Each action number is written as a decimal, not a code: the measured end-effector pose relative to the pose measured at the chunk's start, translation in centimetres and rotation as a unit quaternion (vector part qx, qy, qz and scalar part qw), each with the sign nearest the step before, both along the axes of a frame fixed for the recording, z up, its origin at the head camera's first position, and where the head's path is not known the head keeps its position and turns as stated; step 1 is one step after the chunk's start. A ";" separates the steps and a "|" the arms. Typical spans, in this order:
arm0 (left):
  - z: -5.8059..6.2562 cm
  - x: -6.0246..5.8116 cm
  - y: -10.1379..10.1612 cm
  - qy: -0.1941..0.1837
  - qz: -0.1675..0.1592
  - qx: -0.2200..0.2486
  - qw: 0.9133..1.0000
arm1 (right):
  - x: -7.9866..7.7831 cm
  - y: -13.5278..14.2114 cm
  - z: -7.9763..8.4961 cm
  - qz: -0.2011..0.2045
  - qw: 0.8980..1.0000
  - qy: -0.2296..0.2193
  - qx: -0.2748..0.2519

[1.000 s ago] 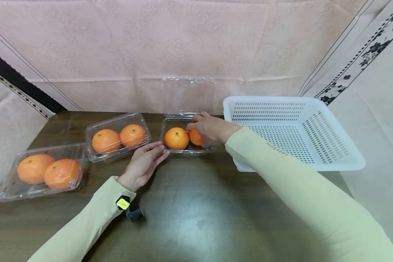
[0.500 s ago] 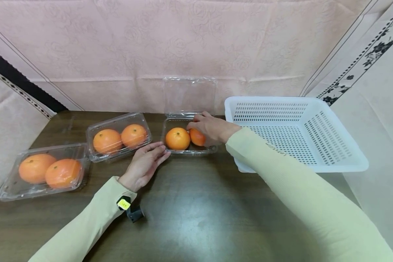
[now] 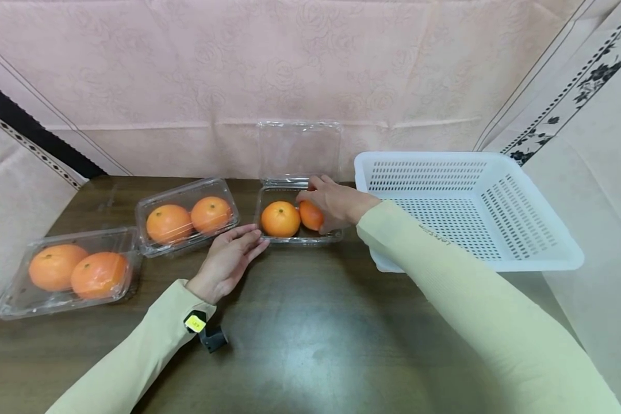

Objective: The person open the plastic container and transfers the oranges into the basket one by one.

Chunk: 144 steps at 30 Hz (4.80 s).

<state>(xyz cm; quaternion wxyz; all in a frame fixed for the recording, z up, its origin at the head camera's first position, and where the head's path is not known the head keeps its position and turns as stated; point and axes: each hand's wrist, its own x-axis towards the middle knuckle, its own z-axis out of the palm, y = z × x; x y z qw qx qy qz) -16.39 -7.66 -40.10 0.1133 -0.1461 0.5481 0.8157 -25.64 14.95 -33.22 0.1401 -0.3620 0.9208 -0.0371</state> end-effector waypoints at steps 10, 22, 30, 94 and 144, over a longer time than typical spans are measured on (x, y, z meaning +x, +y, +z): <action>0.1 0.0 -0.1 -0.003 -0.003 -0.002 1.000 | -0.1 -0.2 0.0 -0.008 1.000 -0.010 -0.001; 0.0 0.0 0.0 -0.004 -0.003 0.000 1.000 | 0.0 -0.2 0.1 0.005 1.000 -0.011 0.005; 0.1 0.1 -0.1 0.001 -0.001 0.003 1.000 | 0.0 -0.4 0.3 0.004 1.000 -0.016 0.017; 0.0 0.2 -0.2 -0.005 -0.012 -0.006 1.000 | 1.1 0.4 5.1 0.023 0.998 0.053 0.028; 0.0 0.1 -0.3 -0.007 -0.018 -0.003 1.000 | 1.6 2.7 8.0 0.005 0.998 0.053 0.032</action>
